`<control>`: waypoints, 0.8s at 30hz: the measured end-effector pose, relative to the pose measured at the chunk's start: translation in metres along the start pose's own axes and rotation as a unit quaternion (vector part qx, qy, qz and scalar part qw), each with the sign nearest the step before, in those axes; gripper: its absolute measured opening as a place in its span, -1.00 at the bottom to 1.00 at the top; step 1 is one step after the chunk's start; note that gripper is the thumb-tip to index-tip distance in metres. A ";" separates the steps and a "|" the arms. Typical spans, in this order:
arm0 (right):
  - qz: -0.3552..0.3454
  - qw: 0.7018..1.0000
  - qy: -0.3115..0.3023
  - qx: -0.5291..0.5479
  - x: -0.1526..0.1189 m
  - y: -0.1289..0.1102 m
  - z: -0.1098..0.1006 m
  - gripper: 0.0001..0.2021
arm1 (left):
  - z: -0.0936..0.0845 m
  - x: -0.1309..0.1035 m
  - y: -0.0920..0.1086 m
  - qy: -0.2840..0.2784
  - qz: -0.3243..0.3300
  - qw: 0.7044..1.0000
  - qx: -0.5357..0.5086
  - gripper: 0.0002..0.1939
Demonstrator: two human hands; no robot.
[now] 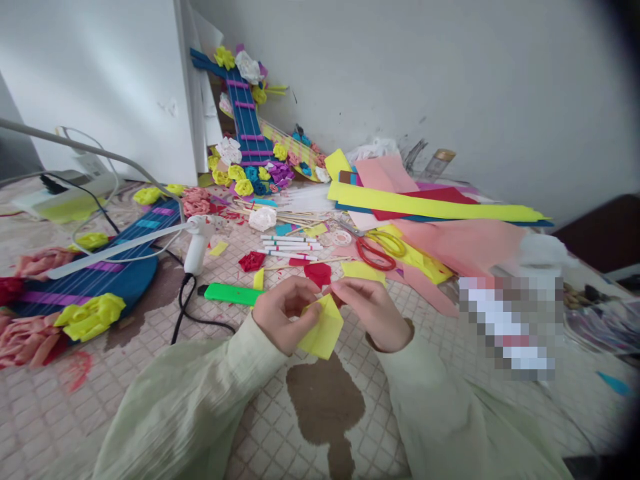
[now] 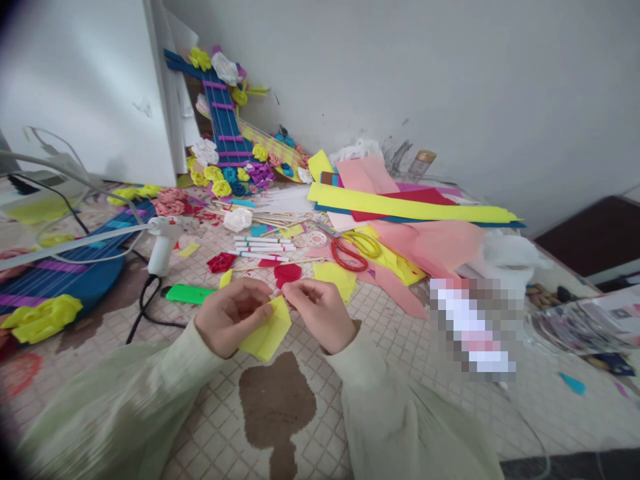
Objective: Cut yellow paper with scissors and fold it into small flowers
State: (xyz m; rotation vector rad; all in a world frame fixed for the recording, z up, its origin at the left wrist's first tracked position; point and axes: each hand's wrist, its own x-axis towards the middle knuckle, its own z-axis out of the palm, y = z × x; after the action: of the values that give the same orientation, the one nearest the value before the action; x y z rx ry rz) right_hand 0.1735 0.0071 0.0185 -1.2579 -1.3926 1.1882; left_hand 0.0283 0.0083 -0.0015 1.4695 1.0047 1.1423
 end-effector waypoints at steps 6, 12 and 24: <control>0.000 0.999 -0.046 -0.024 -0.001 0.000 0.000 -0.83 | -0.001 0.001 -0.003 -0.011 0.012 1.000 0.006 -0.83; -0.011 0.998 -0.040 -0.040 -0.001 0.003 0.001 -0.83 | -0.001 0.000 0.001 -0.011 0.008 1.000 0.014 -0.85; -0.016 1.000 -0.003 -0.013 0.000 0.000 0.000 -0.82 | 0.000 0.000 -0.001 -0.001 0.006 1.000 0.011 -0.85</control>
State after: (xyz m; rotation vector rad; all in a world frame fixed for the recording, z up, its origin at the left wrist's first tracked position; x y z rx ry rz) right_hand 0.1734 0.0067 0.0185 -1.2463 -1.4309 1.1572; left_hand 0.0279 0.0084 -0.0020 1.4956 1.0115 1.1403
